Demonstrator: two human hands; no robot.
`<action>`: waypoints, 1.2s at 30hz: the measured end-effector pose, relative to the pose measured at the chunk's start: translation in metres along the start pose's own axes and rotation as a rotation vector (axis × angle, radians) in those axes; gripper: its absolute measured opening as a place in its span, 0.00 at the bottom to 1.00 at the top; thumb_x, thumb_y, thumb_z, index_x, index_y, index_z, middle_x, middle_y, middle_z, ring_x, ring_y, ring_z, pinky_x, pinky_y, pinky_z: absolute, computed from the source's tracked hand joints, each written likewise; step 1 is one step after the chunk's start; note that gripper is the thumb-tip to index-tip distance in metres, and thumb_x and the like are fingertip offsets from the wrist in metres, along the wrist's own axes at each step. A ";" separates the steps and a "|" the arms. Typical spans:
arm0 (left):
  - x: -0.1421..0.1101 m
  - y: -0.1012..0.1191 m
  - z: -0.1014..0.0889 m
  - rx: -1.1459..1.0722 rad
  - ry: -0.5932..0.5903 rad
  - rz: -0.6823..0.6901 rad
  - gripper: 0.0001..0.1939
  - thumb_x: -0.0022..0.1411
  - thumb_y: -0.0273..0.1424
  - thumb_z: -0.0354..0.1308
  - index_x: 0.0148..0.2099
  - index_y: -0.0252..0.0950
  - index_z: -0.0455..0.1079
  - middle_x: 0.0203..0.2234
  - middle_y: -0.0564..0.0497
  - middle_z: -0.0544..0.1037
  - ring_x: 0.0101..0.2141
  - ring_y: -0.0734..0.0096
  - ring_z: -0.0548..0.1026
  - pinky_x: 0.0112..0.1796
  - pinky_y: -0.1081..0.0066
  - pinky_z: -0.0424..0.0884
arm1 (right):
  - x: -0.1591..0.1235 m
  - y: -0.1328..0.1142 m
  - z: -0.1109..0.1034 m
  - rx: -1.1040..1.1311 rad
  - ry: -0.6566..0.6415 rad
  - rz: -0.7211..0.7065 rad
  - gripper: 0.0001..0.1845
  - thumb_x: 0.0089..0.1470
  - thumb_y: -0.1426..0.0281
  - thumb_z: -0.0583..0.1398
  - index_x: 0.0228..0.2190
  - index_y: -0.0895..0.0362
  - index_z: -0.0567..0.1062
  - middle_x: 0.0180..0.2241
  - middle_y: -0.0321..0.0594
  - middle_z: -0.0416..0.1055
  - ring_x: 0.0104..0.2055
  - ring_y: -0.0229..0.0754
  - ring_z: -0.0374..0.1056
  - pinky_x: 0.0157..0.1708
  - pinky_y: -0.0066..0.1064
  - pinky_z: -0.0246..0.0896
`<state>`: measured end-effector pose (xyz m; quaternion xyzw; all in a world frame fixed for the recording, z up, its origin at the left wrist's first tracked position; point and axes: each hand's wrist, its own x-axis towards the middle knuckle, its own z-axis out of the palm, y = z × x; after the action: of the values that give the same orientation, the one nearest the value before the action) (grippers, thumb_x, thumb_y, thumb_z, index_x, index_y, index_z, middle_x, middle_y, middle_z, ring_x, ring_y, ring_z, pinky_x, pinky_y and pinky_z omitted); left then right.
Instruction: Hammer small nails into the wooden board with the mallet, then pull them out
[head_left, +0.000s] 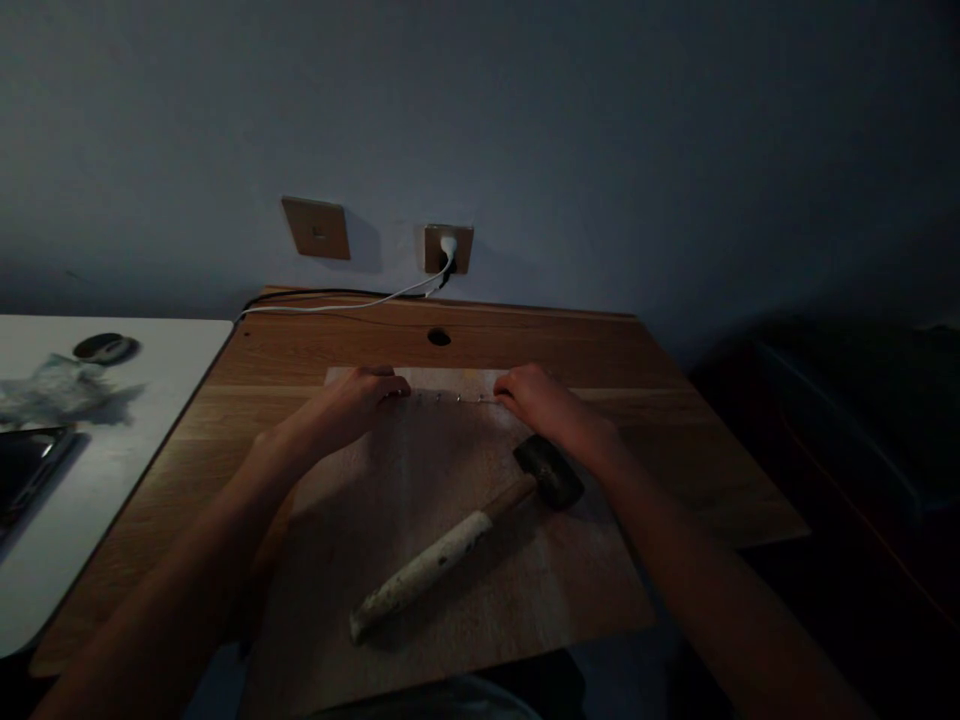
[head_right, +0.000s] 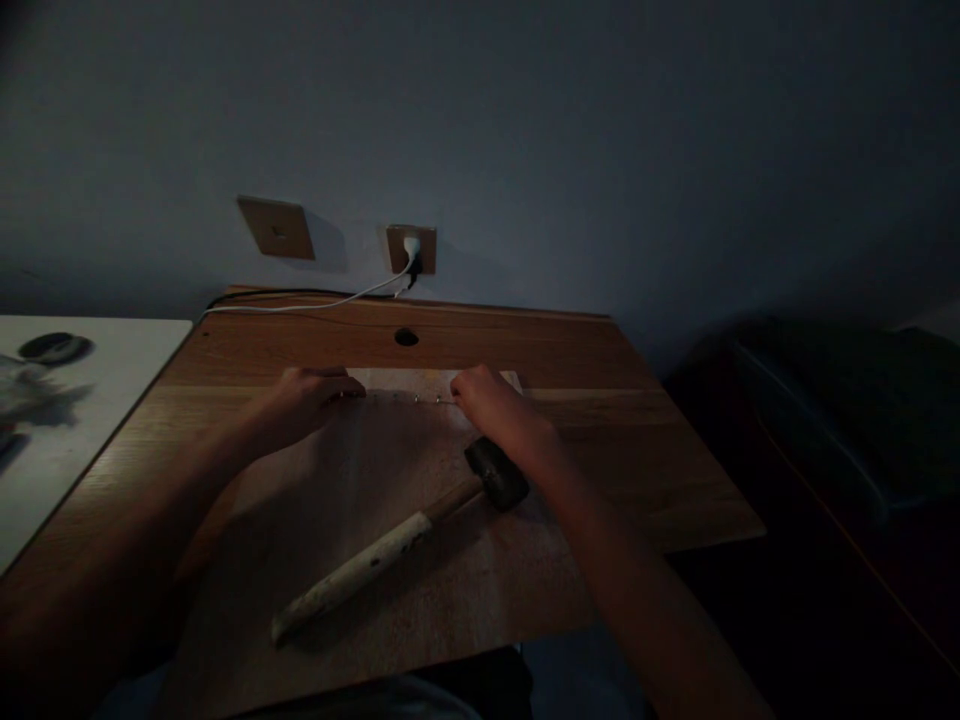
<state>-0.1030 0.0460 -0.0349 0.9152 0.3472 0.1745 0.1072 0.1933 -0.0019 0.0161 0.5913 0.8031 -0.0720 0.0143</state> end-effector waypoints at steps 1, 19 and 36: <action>0.000 0.000 0.001 0.001 0.005 -0.006 0.13 0.68 0.25 0.52 0.44 0.38 0.79 0.38 0.46 0.81 0.37 0.66 0.80 0.40 0.69 0.73 | 0.000 -0.001 -0.002 -0.006 0.001 -0.011 0.14 0.64 0.77 0.59 0.33 0.59 0.85 0.35 0.49 0.83 0.40 0.49 0.78 0.41 0.32 0.65; 0.001 0.018 0.003 -0.084 0.211 -0.120 0.12 0.68 0.35 0.52 0.36 0.36 0.73 0.33 0.48 0.76 0.28 0.72 0.72 0.33 0.71 0.68 | 0.007 -0.019 -0.003 0.144 0.016 -0.019 0.11 0.65 0.74 0.62 0.36 0.58 0.87 0.28 0.42 0.83 0.31 0.42 0.78 0.35 0.27 0.63; -0.001 0.011 -0.001 -0.794 0.183 -0.467 0.15 0.56 0.42 0.63 0.39 0.35 0.76 0.24 0.54 0.71 0.26 0.73 0.68 0.27 0.74 0.61 | 0.017 -0.031 -0.006 0.226 0.103 -0.094 0.13 0.62 0.79 0.62 0.43 0.58 0.86 0.41 0.46 0.84 0.43 0.45 0.79 0.46 0.30 0.65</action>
<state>-0.0977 0.0367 -0.0305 0.6818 0.4582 0.3448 0.4542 0.1591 0.0056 0.0231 0.5536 0.8165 -0.1322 -0.0969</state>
